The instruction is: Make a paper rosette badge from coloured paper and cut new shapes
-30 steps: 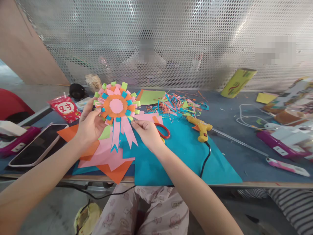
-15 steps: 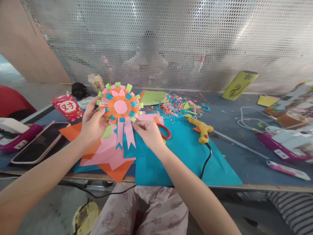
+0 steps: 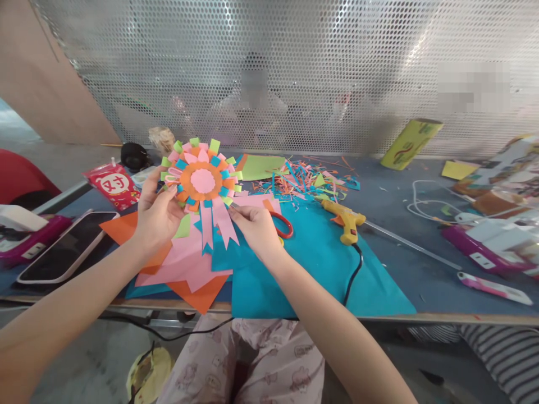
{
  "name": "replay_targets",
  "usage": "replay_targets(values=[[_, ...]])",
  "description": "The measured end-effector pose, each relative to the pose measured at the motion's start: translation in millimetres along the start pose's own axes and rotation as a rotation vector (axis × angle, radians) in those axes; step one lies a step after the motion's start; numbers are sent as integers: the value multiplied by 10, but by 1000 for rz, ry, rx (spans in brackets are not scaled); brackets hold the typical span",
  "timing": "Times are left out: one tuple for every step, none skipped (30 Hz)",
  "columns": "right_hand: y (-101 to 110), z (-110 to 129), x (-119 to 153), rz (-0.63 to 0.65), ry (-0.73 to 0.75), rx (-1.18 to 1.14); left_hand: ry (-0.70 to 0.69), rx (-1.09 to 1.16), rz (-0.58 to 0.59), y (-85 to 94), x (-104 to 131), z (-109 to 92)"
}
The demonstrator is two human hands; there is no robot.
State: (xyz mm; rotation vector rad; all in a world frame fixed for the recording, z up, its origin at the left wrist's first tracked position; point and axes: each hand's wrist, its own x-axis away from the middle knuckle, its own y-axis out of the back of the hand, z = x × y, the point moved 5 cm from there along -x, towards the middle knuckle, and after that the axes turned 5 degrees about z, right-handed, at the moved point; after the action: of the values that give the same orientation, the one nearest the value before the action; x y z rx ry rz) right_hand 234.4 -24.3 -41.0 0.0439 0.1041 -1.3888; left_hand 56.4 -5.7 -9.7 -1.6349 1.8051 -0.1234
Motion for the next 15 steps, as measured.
replay_targets(values=[[-1, 3, 4, 6, 0, 2, -6, -17, -4, 0, 1, -3], [1, 8, 6, 6, 6, 8, -5, -41, -12, 2, 3, -2], [3, 14, 5, 6, 16, 20, 2, -66, -22, 3, 6, 1], [4, 20, 1, 8, 28, 35, 14, -91, -30, 5, 10, 7], [4, 25, -4, 12, 38, 53, 26, -111, -38, 7, 14, 11], [6, 29, -8, 10, 42, 74, 32, -124, -43, 9, 17, 12], [8, 30, -13, 5, 39, 96, 32, -131, -48, 13, 19, 11], [13, 31, -16, -4, 31, 116, 27, -132, -53, 21, 18, 7], [17, 32, -17, -14, 20, 130, 21, -134, -56, 32, 15, 5], [16, 33, -17, -16, 9, 133, 15, -140, -57, 46, 9, 6], [9, 32, -17, -4, -2, 123, 15, -154, -52, 63, 0, 15], [-6, 28, -18, 21, -13, 98, 24, -173, -39, 81, -12, 34], [-24, 20, -20, 52, -24, 62, 38, -197, -23, 102, -24, 61], [-37, 8, -24, 74, -34, 26, 51, -217, -7, 126, -35, 93], [-45, -10, -32, 83, -46, -5, 53, -257, 2, 153, -42, 120]])
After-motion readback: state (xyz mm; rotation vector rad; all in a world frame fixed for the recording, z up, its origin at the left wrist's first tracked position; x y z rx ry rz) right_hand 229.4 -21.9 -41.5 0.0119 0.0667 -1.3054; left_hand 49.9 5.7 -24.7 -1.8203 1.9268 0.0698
